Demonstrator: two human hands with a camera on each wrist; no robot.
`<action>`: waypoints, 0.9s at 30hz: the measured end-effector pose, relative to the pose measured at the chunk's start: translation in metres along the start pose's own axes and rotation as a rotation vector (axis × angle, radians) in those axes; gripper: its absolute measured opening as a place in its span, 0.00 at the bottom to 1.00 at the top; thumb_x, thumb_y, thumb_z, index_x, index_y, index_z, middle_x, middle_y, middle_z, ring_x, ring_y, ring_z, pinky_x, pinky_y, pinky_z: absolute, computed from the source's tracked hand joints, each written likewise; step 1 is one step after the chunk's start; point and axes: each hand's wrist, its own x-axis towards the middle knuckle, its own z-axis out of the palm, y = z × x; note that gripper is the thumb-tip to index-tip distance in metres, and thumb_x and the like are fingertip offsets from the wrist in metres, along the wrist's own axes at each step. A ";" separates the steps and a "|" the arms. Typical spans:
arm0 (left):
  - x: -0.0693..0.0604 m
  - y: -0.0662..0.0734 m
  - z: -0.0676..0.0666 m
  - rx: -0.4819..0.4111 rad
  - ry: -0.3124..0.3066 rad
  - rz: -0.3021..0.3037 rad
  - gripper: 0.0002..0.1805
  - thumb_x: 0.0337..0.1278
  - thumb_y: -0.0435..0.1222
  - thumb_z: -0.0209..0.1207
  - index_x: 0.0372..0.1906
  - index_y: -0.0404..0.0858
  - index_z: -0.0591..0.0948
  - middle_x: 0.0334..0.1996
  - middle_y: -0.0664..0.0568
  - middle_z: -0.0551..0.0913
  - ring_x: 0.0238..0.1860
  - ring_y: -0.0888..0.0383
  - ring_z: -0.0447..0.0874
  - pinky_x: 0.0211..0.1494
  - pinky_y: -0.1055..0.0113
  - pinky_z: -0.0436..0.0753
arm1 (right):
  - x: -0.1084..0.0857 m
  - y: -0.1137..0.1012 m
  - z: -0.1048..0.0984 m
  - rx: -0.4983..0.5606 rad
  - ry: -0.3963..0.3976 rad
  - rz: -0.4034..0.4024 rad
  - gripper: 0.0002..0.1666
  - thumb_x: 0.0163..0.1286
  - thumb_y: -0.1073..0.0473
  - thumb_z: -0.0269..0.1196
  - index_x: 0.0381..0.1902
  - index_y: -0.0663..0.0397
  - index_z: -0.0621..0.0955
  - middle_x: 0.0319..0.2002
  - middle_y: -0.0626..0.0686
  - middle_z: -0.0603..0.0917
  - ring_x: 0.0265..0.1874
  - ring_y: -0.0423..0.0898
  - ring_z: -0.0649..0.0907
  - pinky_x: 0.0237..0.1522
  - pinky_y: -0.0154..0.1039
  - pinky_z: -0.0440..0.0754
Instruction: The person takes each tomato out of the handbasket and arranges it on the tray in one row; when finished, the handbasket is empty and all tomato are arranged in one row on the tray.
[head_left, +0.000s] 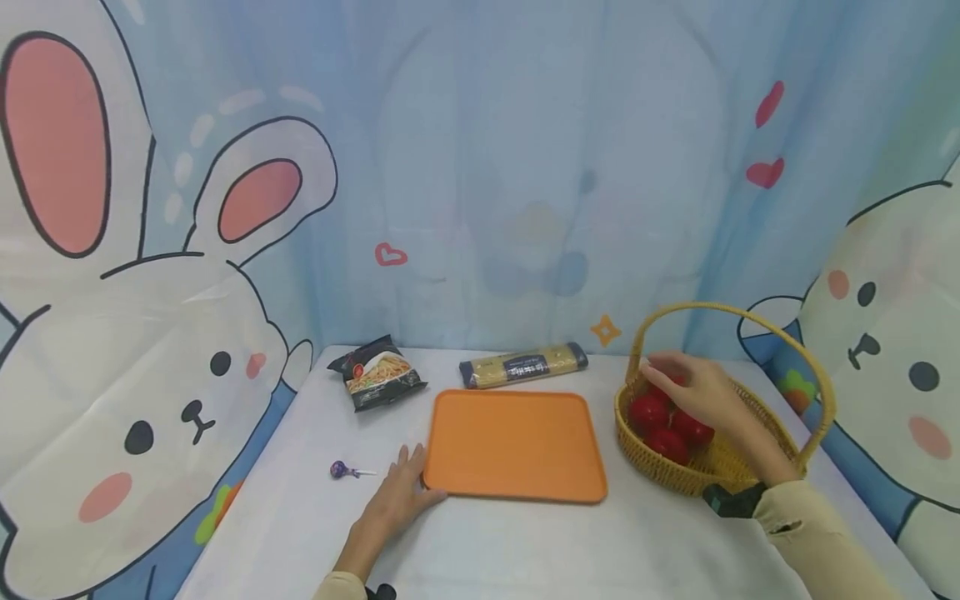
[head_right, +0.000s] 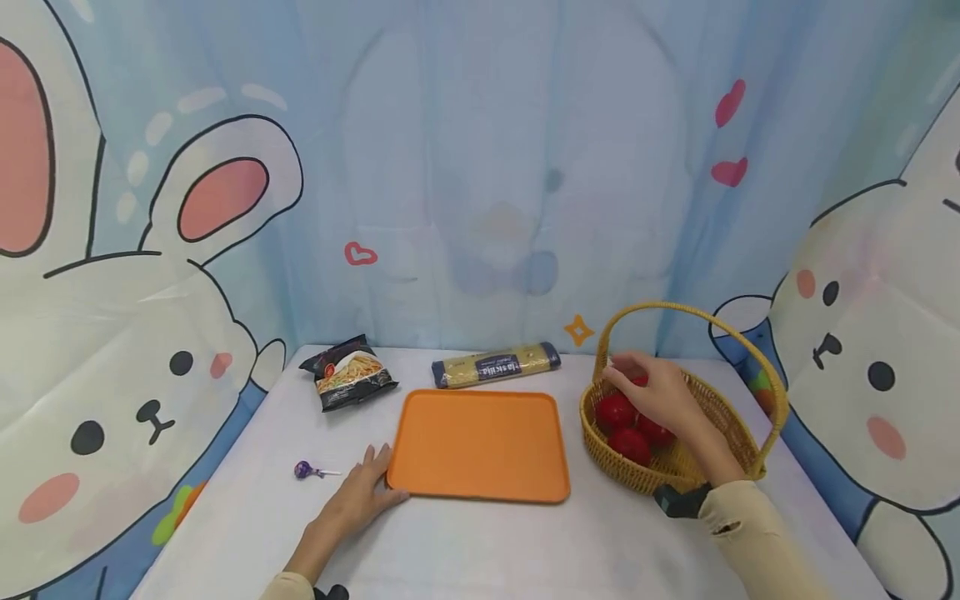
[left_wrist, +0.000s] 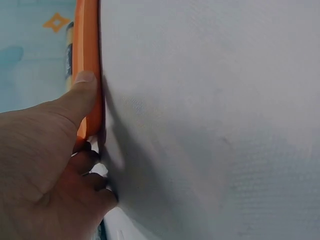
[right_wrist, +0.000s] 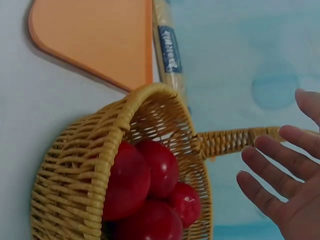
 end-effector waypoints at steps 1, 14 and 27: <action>0.000 0.000 0.000 0.001 -0.006 -0.003 0.50 0.68 0.49 0.71 0.84 0.31 0.61 0.84 0.30 0.55 0.79 0.16 0.49 0.79 0.24 0.55 | 0.000 0.005 0.001 -0.001 -0.009 0.006 0.29 0.84 0.48 0.62 0.67 0.69 0.80 0.59 0.71 0.86 0.56 0.70 0.86 0.57 0.69 0.85; 0.001 0.000 -0.001 0.038 -0.018 -0.030 0.50 0.67 0.50 0.72 0.84 0.30 0.62 0.83 0.26 0.56 0.78 0.15 0.53 0.78 0.23 0.57 | 0.009 0.062 0.003 0.003 -0.158 0.170 0.37 0.76 0.47 0.71 0.64 0.76 0.79 0.55 0.72 0.87 0.54 0.68 0.87 0.54 0.64 0.89; 0.002 0.001 -0.003 0.035 -0.005 0.016 0.50 0.68 0.47 0.72 0.82 0.26 0.62 0.82 0.27 0.59 0.82 0.24 0.51 0.81 0.27 0.56 | 0.026 0.073 0.009 -0.018 -0.396 0.190 0.43 0.70 0.43 0.76 0.65 0.75 0.79 0.59 0.72 0.85 0.58 0.68 0.83 0.58 0.66 0.86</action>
